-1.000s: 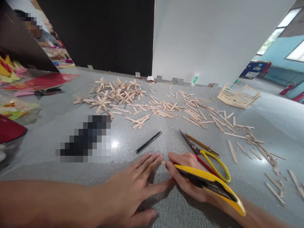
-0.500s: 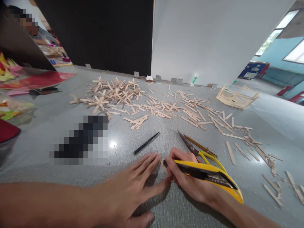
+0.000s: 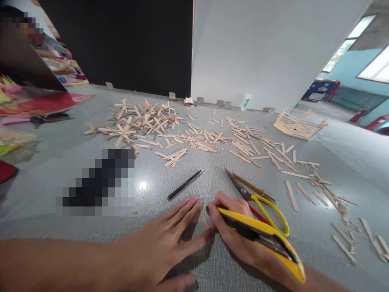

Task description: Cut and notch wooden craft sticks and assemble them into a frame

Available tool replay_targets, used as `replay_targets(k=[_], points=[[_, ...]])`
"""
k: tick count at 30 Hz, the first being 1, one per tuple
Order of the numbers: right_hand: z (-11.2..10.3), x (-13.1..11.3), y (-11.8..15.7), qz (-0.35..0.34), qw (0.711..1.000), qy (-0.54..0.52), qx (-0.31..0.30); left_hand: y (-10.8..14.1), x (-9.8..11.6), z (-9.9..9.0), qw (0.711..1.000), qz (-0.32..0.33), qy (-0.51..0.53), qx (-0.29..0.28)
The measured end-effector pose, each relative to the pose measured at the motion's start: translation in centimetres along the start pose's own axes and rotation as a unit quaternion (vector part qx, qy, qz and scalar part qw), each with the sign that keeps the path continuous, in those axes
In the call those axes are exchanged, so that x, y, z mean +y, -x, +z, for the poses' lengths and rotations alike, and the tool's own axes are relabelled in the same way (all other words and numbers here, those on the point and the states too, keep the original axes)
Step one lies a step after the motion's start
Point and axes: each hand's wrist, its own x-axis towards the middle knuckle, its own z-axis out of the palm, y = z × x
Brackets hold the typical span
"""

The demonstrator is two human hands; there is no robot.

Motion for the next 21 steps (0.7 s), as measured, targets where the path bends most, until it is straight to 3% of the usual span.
replay_targets(k=[8, 21], points=[[0.1, -0.2, -0.3, 0.057, 0.997, -0.045, -0.032, -0.2, 0.3, 0.1, 1.0, -0.004, -0.017, 0.0], [0.2, -0.1, -1.0, 0.04, 0.991, -0.114, -0.054, -0.3, 0.2, 0.3, 1.0, -0.012, -0.01, 0.003]])
